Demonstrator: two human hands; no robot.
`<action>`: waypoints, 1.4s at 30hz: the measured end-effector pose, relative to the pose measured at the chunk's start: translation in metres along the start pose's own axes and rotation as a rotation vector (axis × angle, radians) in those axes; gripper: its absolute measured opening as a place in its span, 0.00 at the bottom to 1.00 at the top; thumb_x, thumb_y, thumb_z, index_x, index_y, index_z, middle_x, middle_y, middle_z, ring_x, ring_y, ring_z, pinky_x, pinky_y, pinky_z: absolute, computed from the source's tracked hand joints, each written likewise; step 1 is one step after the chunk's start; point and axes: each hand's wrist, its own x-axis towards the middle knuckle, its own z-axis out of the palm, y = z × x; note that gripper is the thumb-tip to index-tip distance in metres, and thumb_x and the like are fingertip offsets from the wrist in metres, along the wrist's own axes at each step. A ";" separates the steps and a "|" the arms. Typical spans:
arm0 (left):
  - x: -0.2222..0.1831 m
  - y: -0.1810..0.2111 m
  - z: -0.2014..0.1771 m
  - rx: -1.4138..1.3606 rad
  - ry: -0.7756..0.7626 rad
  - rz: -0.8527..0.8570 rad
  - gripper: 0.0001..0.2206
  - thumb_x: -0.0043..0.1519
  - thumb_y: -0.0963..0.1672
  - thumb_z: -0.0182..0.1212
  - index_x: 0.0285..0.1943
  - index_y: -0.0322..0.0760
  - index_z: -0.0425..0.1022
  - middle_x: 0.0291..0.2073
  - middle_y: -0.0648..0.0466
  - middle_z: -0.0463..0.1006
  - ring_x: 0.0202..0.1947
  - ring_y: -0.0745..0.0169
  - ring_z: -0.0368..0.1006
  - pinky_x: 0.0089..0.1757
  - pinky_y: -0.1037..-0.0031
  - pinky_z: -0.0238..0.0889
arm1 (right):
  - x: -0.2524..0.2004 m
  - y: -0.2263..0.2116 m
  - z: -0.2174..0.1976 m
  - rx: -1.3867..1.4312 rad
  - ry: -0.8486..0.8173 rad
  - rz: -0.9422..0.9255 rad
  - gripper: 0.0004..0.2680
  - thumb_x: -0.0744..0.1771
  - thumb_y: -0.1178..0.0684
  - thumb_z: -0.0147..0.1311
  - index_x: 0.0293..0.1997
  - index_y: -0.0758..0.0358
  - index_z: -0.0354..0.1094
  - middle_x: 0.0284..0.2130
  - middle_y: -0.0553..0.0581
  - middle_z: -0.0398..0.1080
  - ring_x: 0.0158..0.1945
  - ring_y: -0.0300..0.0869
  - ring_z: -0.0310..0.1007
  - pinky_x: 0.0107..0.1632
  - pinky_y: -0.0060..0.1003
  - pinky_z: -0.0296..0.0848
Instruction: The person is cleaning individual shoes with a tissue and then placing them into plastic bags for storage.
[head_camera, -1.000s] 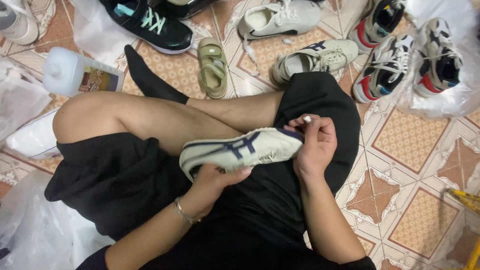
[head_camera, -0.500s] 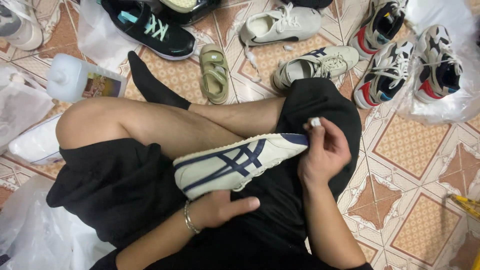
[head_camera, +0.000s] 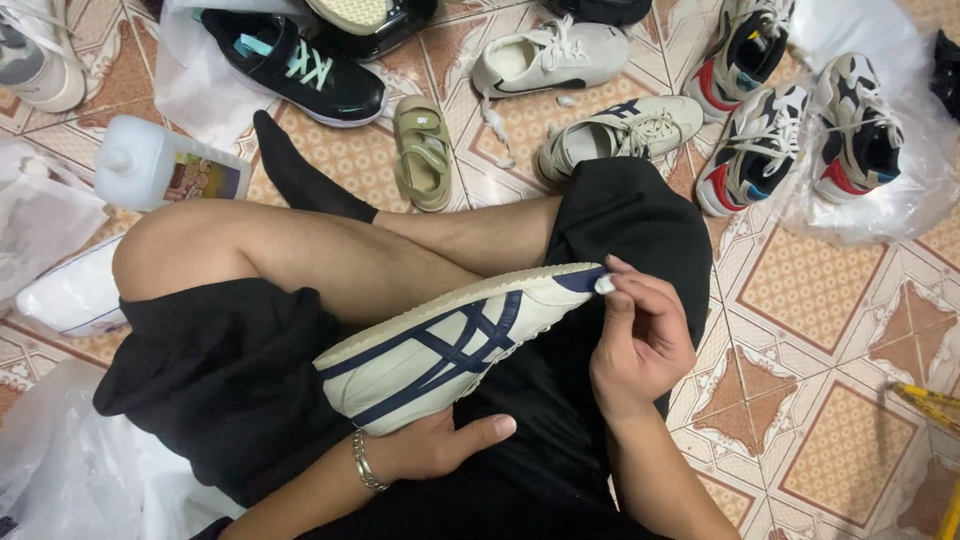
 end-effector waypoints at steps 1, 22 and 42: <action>0.000 0.001 0.000 0.003 0.002 0.000 0.38 0.77 0.52 0.69 0.90 0.23 0.63 0.86 0.31 0.73 0.83 0.37 0.76 0.78 0.55 0.67 | 0.002 -0.006 0.002 0.003 -0.001 -0.001 0.02 0.80 0.63 0.61 0.58 0.70 0.73 0.59 0.65 0.79 0.70 0.57 0.86 0.78 0.50 0.86; -0.017 -0.020 0.026 0.353 0.044 0.170 0.42 0.83 0.53 0.62 0.91 0.10 0.53 0.90 0.17 0.61 0.87 0.25 0.70 0.80 0.54 0.67 | 0.004 -0.038 0.019 -0.131 -0.096 -0.059 0.02 0.73 0.70 0.65 0.48 0.74 0.80 0.64 0.72 0.79 0.71 0.61 0.84 0.79 0.54 0.85; -0.006 -0.001 0.010 0.260 0.054 0.064 0.45 0.80 0.56 0.65 0.92 0.13 0.53 0.90 0.20 0.62 0.87 0.27 0.68 0.81 0.52 0.62 | 0.011 -0.029 0.020 -0.096 -0.214 -0.125 0.04 0.70 0.73 0.65 0.44 0.75 0.81 0.56 0.72 0.81 0.62 0.56 0.85 0.85 0.63 0.82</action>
